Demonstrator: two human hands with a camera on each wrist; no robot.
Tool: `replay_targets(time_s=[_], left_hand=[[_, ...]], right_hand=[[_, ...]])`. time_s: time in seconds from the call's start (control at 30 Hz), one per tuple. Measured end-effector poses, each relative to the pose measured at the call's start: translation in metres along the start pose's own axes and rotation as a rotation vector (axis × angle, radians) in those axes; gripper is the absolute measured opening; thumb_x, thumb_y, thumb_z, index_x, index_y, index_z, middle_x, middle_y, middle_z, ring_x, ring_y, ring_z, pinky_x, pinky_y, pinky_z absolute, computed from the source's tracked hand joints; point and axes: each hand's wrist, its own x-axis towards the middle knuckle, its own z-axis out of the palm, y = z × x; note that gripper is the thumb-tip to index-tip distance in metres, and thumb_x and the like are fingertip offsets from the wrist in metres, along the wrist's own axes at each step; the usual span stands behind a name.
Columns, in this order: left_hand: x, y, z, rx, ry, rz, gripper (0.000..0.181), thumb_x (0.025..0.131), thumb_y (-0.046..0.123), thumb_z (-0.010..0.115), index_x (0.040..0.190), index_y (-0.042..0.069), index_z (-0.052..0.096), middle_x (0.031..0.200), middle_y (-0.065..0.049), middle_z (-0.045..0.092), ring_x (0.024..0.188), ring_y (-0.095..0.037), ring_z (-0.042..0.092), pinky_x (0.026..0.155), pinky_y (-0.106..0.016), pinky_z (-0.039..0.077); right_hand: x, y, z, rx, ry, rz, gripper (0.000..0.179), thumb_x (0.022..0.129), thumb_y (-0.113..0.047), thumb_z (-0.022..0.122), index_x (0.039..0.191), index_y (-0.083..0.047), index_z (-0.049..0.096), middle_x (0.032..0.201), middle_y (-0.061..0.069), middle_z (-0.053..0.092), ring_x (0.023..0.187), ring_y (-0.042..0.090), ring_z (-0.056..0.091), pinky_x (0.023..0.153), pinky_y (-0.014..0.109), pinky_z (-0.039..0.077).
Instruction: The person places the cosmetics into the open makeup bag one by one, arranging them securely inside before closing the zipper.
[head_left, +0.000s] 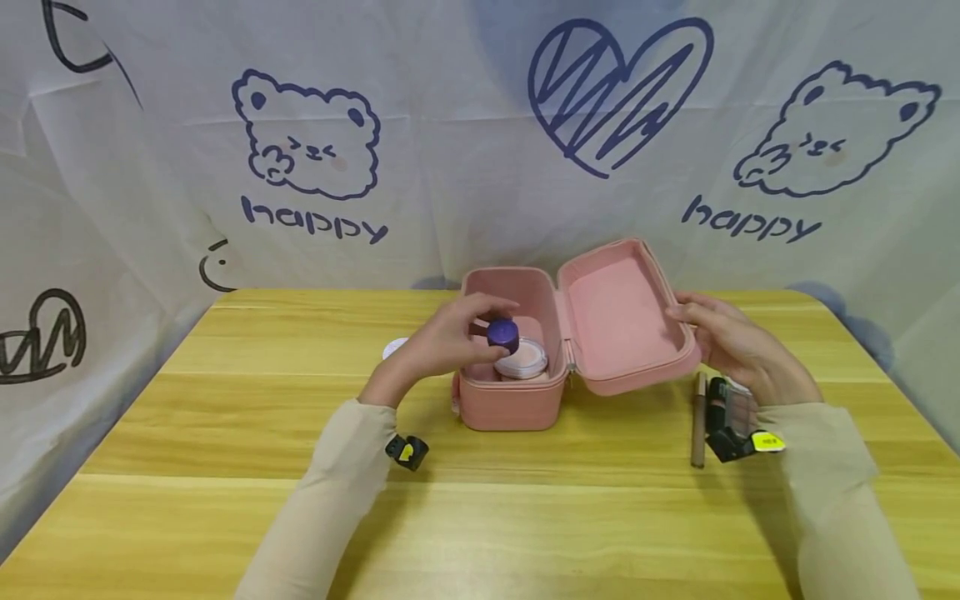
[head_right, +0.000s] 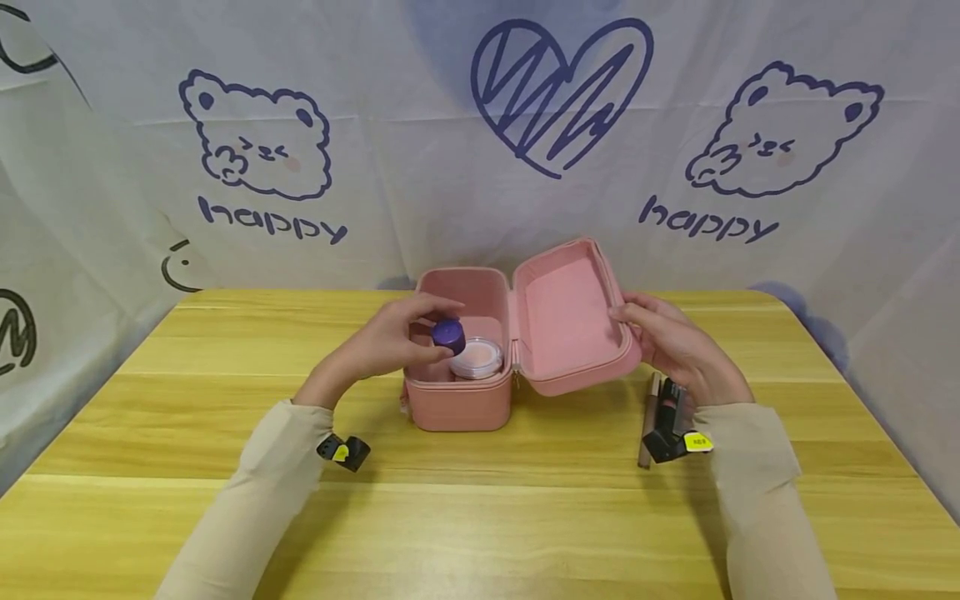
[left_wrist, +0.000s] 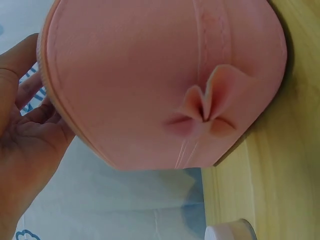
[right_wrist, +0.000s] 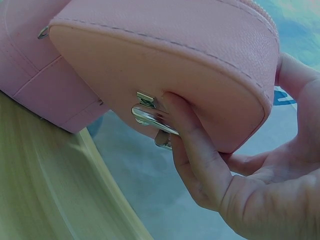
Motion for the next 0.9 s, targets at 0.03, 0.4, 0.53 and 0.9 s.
replay_targets(time_s=[0.03, 0.4, 0.53, 0.9], left_hand=[[0.000, 0.000, 0.001, 0.001, -0.006, 0.002, 0.053, 0.080, -0.003, 0.073, 0.130, -0.003, 0.055, 0.117, -0.015, 0.059, 0.107, -0.026, 0.058, 0.090, -0.031, 0.049], [-0.009, 0.004, 0.005, 0.094, -0.048, 0.049, 0.056, 0.077, 0.001, 0.075, 0.131, 0.002, 0.057, 0.119, -0.014, 0.060, 0.106, -0.022, 0.058, 0.089, -0.030, 0.049], [-0.012, 0.005, 0.005, 0.134, -0.048, 0.053, 0.057, 0.077, 0.003, 0.075, 0.131, 0.004, 0.058, 0.116, -0.012, 0.061, 0.102, -0.021, 0.058, 0.086, -0.030, 0.050], [-0.014, 0.005, 0.006, 0.154, -0.034, 0.072, 0.056, 0.075, 0.004, 0.076, 0.128, 0.003, 0.060, 0.115, -0.011, 0.062, 0.101, -0.021, 0.058, 0.086, -0.031, 0.048]], right_hand=[[0.000, 0.000, 0.000, -0.002, 0.000, 0.000, 0.061, 0.099, -0.012, 0.051, 0.145, 0.006, 0.017, 0.108, 0.006, 0.060, 0.087, 0.018, 0.066, 0.076, 0.031, 0.055], [0.000, -0.001, 0.001, -0.008, 0.002, 0.003, 0.062, 0.098, -0.012, 0.051, 0.145, 0.007, 0.015, 0.106, 0.005, 0.060, 0.084, 0.017, 0.066, 0.074, 0.030, 0.056], [-0.001, -0.001, 0.001, -0.006, -0.001, 0.002, 0.063, 0.098, -0.012, 0.052, 0.145, 0.007, 0.015, 0.106, 0.005, 0.060, 0.084, 0.017, 0.067, 0.074, 0.030, 0.056], [0.000, -0.001, 0.001, 0.004, -0.008, -0.004, 0.061, 0.098, -0.011, 0.052, 0.145, 0.007, 0.016, 0.106, 0.006, 0.061, 0.085, 0.017, 0.067, 0.074, 0.031, 0.056]])
